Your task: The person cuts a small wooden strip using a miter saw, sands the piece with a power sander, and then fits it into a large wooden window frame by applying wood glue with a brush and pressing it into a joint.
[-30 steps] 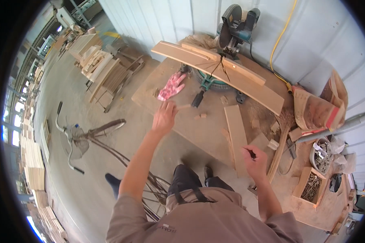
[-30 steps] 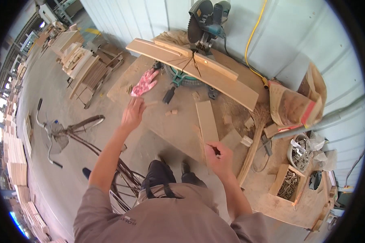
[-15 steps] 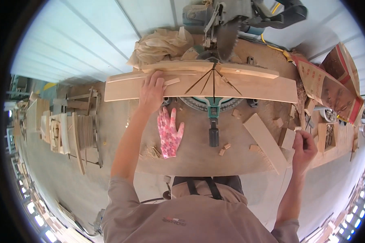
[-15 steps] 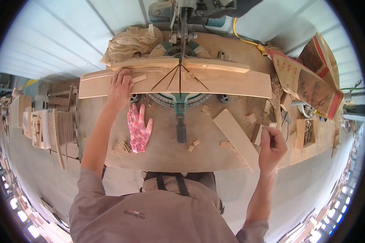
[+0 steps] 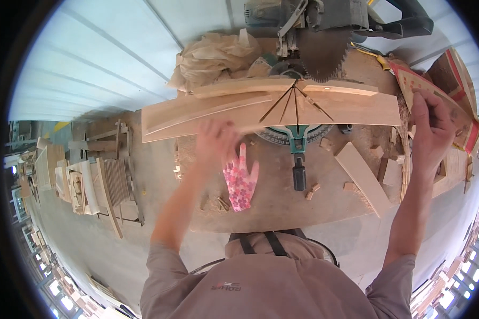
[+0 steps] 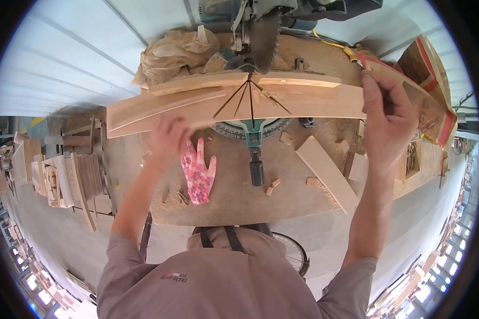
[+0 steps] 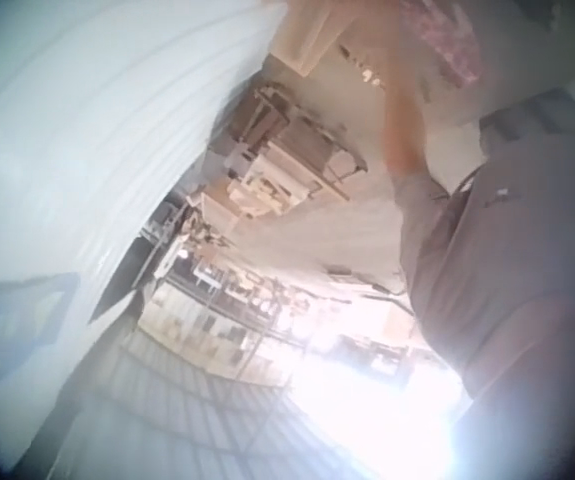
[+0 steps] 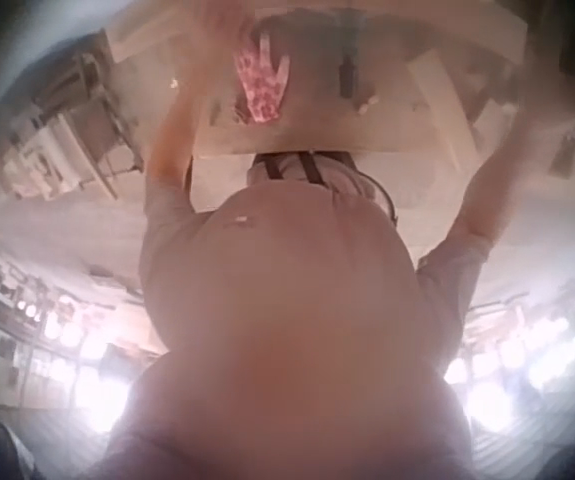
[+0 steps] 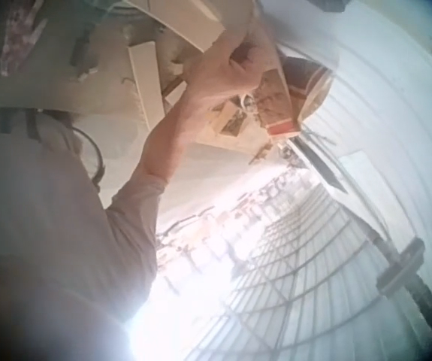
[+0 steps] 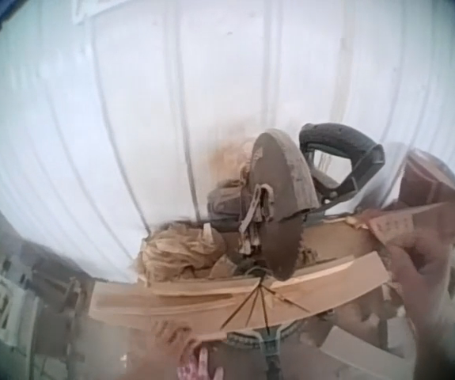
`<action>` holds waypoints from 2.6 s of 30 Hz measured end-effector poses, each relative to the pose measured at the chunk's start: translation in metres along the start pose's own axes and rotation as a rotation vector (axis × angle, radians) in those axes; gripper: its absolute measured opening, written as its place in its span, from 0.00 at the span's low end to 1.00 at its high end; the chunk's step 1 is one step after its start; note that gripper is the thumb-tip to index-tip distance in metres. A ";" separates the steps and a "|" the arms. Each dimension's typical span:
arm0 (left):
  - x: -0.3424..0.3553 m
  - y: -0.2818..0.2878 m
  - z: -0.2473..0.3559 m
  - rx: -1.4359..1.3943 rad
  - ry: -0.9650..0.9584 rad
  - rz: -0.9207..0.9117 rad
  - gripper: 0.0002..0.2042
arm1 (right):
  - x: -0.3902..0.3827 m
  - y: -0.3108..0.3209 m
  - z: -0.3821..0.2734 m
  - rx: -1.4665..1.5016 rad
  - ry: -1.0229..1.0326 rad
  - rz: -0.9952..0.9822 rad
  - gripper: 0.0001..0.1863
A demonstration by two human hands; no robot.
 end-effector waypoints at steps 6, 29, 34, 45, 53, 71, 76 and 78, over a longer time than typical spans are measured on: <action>-0.051 -0.030 0.073 -0.365 0.096 -0.213 0.12 | -0.033 -0.012 0.013 -0.019 -0.096 -0.135 0.05; -0.083 -0.066 0.104 -1.009 1.509 -0.222 0.12 | -0.394 -0.123 0.071 0.476 -0.735 -0.848 0.20; -0.099 -0.096 0.144 -1.293 1.722 -0.011 0.13 | -0.411 -0.103 0.080 0.694 -1.239 -0.727 0.14; -0.086 -0.118 0.151 -1.021 1.305 -0.171 0.18 | -0.388 -0.088 0.101 0.745 -1.479 -0.630 0.13; -0.082 -0.126 0.157 -0.961 1.261 -0.068 0.18 | -0.369 -0.069 0.124 0.394 -0.982 -0.970 0.14; -0.078 -0.129 0.159 -0.852 1.186 0.163 0.17 | 0.120 -0.074 -0.043 0.180 -0.392 -0.599 0.17; -0.096 -0.131 0.152 -0.924 1.275 0.164 0.17 | 0.047 -0.055 -0.019 -0.008 -0.239 -0.563 0.12; -0.093 -0.134 0.156 -0.983 1.304 0.165 0.17 | 0.022 -0.061 -0.001 0.191 -0.300 -0.543 0.11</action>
Point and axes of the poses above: each hand's wrist, its own x-axis towards the middle knuckle, its own y-axis out of the back of the hand, z = x × y, the point moved 7 cm from there along x, towards the middle knuckle, and after that the axes turned 6 degrees about z, right-handed, at the moved point
